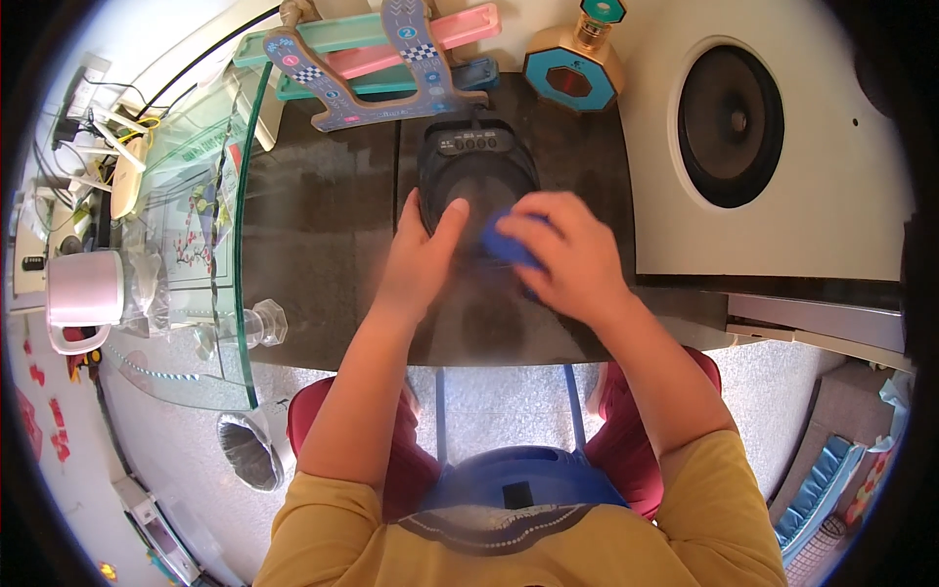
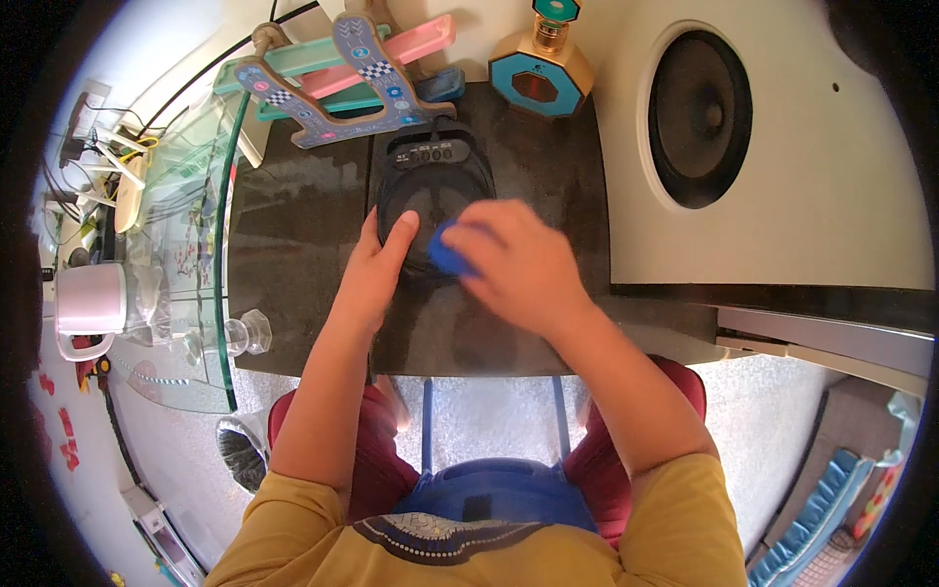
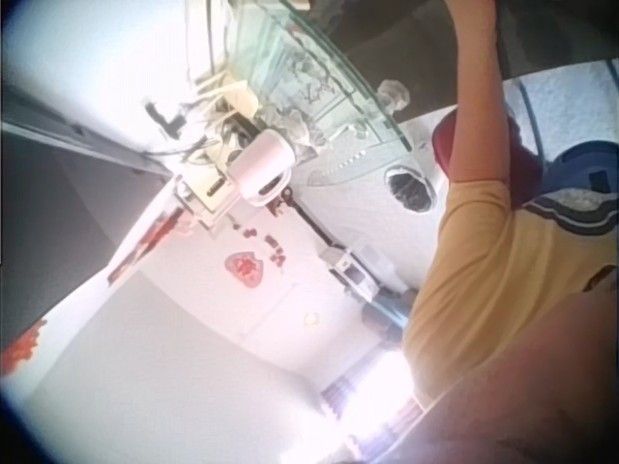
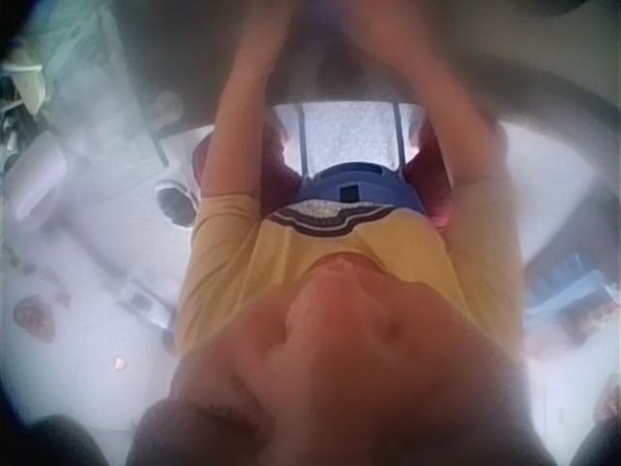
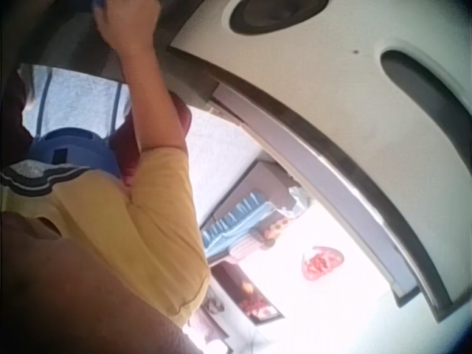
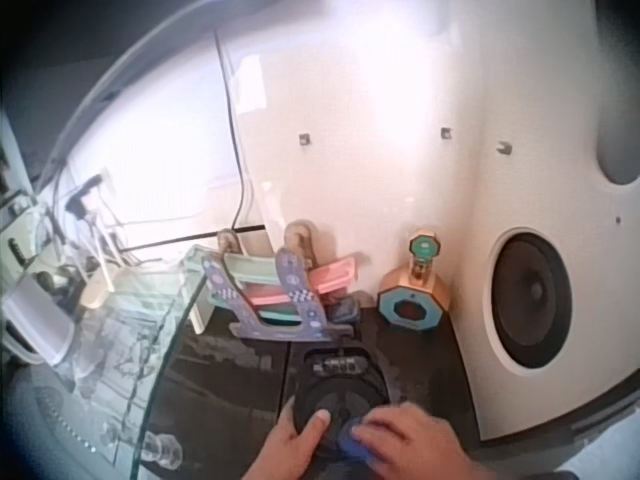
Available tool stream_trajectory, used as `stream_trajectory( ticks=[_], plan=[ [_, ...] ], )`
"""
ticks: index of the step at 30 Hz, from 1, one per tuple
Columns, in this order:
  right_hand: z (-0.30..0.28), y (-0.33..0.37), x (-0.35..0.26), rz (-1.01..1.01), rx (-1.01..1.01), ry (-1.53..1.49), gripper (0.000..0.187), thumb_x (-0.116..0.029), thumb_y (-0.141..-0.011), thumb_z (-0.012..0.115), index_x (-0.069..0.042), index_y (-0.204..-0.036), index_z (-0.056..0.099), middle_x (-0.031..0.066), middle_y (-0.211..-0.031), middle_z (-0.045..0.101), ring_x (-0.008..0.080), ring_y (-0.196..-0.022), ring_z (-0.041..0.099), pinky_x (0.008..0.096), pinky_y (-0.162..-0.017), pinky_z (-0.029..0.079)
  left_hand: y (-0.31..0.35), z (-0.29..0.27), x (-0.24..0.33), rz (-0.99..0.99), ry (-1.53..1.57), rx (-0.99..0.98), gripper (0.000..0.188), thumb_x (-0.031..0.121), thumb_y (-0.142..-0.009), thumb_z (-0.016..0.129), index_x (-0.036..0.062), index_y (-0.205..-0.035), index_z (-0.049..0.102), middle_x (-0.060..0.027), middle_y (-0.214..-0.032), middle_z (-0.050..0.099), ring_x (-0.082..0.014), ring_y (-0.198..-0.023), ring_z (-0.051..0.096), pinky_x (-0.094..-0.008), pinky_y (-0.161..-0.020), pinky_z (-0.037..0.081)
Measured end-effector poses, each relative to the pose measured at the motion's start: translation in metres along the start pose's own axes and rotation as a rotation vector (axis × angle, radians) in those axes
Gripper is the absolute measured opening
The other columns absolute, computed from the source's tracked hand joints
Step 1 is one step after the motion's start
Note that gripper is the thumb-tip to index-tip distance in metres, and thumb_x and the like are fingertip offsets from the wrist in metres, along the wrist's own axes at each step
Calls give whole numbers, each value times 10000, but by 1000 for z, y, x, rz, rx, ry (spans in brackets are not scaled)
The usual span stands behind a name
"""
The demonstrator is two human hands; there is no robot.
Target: The person wipes down a table with a cloth, moves items on the surface, and cleans a toy track and a portable speaker using the cloth.
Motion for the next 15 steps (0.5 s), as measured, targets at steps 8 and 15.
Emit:
stream_trajectory(
  ticks=[8, 15],
  plan=[
    [0, 2, -3, -1, 4, -8, 522, -96, -659, 863, -153, -1151, 698, 66, -1191, 643, 318, -1058, 669, 415, -841, 588, -4, -2, -6, 16, 1, 15, 834, 415, -1012, 691, -73, -1582, 327, -176, -1447, 585, -220, -1317, 556, -315, -1107, 422],
    [-1, 1, 21, 127, 97, 4, 466, -87, -707, 840, -145, -1148, 699, 73, -1185, 649, 314, -1063, 670, 412, -837, 585, -4, 1, -5, 11, 10, -26, 905, 498, -1001, 688, -76, -1594, 317, -192, -1498, 543, -243, -1358, 524, -325, -1141, 397]
  ],
)
Point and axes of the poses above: each hand's wrist, its own y-axis away from the middle knuckle, its own z-axis out of the palm, x = y × z, the point moved 6 cm from there along -y, towards the middle knuckle
